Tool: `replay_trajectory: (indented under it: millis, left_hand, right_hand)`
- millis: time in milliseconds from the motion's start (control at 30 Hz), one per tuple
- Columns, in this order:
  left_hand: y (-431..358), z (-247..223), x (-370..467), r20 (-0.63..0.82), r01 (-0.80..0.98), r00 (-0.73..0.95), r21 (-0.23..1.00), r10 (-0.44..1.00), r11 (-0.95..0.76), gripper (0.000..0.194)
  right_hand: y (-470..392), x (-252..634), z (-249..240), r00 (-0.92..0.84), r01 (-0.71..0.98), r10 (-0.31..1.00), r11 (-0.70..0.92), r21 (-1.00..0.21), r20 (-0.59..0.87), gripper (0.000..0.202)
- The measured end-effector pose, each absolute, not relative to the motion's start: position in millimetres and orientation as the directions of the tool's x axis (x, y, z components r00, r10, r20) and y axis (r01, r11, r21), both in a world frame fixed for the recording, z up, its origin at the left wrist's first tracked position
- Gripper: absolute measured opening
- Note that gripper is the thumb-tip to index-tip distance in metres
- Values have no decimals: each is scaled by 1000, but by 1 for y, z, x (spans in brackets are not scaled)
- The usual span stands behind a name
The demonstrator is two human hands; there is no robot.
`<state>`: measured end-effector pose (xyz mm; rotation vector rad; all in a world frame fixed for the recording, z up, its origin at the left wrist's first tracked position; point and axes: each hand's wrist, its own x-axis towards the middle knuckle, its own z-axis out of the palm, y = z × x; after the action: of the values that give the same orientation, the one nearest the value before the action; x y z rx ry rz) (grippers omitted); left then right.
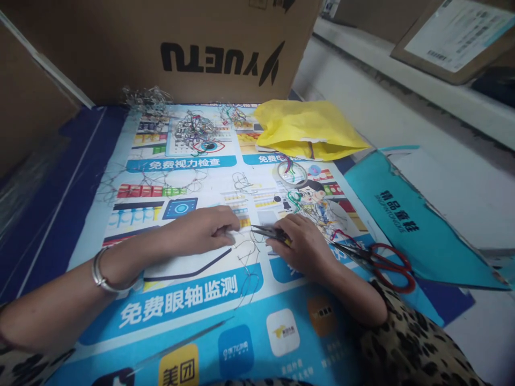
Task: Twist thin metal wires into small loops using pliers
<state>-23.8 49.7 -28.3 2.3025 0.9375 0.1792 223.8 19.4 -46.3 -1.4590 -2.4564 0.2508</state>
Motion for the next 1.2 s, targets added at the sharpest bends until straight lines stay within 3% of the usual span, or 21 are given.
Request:
replay_trajectory:
  millis: [300,433,600,867,1200]
  left_hand:
    - [46,-29,-21,-30,547,727,629,686,-552,16]
    - [40,-29,-19,-61,561,737,610,673,-559,14]
    - [37,-30,-17,-93,587,742,567,664,-578,13]
    - [27,-33,-4,-29,608,748,431,663,-667,17]
    - [16,-39,3,-35,665,740,190,672,-722,21]
  right_hand:
    - [24,231,-37,-347,749,927,366,-553,143,11]
    - [25,231,-33,-287,693,951,292,-659,119,12]
    - [27,227,-39,-319,732,932,357,-581,172,10]
    - [32,226,-48,-388,774,895,445,-450,219,8]
    - [22,226,-33,-417,710,899,416,-569,137,10]
